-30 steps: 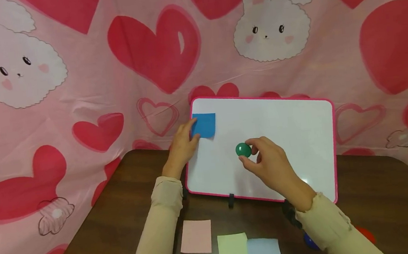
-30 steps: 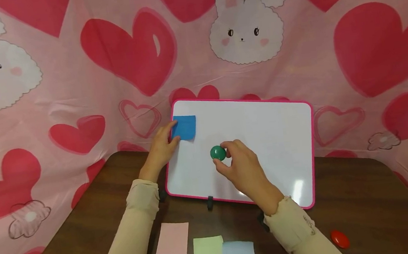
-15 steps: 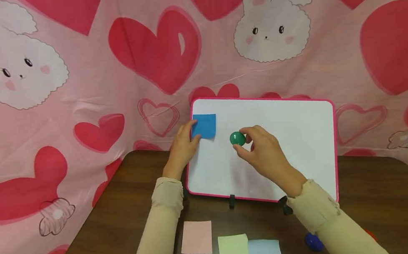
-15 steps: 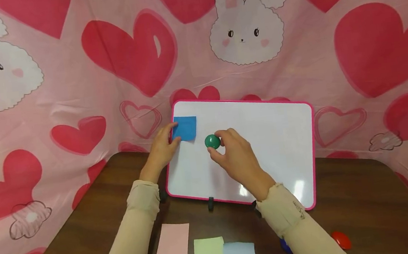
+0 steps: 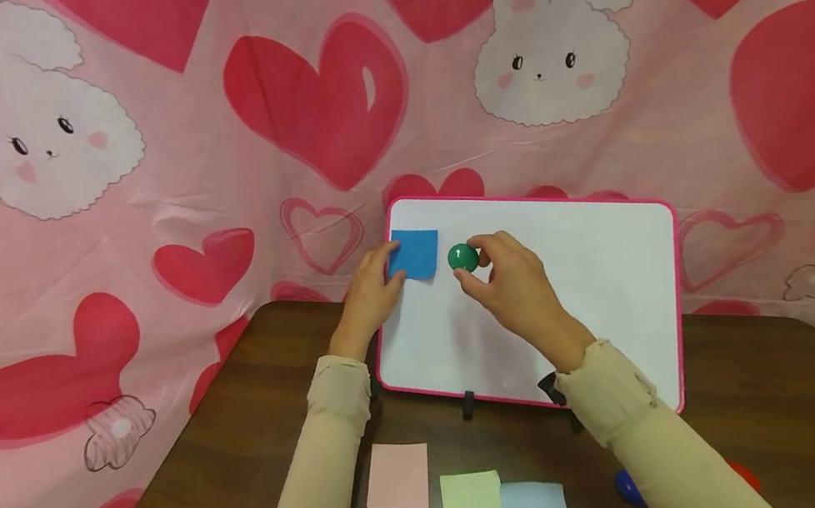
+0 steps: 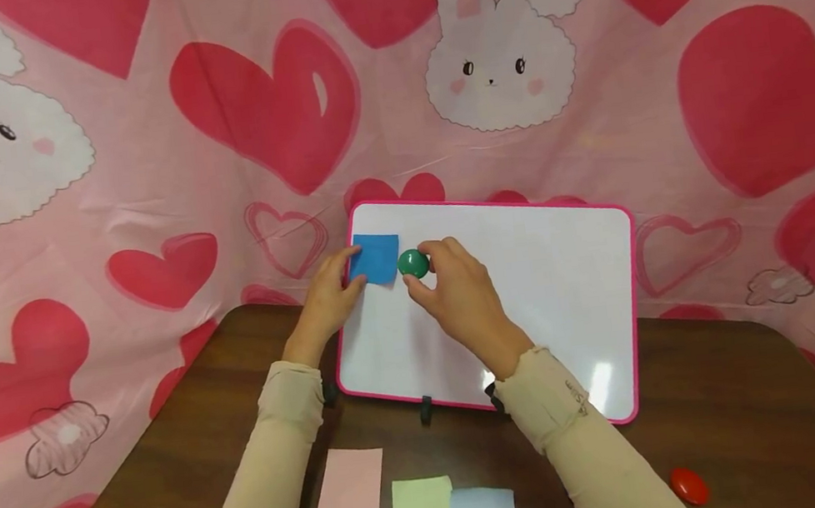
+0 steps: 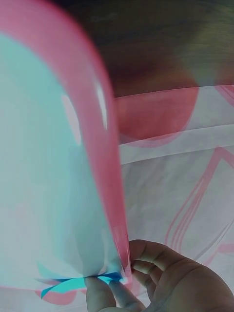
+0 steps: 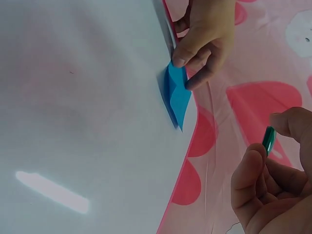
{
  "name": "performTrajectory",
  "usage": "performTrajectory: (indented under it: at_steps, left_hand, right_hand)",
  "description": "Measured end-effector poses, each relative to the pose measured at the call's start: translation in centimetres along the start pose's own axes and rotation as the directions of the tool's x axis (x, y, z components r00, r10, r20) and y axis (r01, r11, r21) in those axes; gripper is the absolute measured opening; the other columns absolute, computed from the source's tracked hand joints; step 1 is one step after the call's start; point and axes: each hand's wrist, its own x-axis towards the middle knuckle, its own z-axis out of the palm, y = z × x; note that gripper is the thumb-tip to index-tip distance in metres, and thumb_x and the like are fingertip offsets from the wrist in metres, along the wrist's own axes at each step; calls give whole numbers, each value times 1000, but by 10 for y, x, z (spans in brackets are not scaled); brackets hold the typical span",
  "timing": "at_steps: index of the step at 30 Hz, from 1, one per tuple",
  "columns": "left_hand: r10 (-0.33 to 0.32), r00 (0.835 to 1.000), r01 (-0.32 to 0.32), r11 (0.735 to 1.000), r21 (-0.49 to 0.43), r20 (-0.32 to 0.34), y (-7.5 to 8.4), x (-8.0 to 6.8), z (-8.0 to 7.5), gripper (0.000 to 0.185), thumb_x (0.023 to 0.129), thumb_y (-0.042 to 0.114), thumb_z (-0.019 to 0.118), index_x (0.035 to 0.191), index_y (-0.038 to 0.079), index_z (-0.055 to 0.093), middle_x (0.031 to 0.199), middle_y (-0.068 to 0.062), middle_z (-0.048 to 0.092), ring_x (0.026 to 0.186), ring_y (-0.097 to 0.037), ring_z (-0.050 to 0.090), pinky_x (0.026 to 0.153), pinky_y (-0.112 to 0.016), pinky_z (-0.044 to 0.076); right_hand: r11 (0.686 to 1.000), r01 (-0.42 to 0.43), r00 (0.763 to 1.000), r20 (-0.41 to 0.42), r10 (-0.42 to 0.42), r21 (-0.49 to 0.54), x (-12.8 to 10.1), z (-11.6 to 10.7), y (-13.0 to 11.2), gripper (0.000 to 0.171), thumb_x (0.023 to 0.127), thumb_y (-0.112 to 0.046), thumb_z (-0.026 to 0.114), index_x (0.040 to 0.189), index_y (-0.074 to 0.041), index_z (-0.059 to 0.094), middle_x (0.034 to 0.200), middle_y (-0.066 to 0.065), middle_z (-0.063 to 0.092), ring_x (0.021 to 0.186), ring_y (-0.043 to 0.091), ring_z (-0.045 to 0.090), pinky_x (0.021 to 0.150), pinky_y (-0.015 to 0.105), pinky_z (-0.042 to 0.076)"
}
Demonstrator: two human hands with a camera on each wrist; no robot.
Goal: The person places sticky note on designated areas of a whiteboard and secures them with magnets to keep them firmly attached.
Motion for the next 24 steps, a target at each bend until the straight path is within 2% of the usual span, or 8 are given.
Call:
performTrajectory:
  at_steps: [14, 24]
  left_hand:
    - [5, 1000, -5, 1000, -1, -15, -2, 0, 1, 51, 98, 15, 66, 147, 10, 50, 141, -17, 52, 128, -34, 51, 108, -49, 40]
    - [-32, 999, 32, 999, 0, 7, 1, -2, -2, 53, 98, 17, 67, 148, 13, 49, 141, -15, 51, 129, -33, 50, 107, -49, 42]
  right_hand:
    - [1000, -5, 1000, -3, 5, -8, 22, 4, -1, 44, 89, -16, 79, 124, 4, 62, 99, 17, 60, 81, 27, 56, 71, 39, 54]
    - [999, -35, 999, 26, 35, -13, 35, 11, -1, 48, 88, -17, 79, 128, 2, 60, 105, 17, 60, 91, 28, 57, 75, 41, 55]
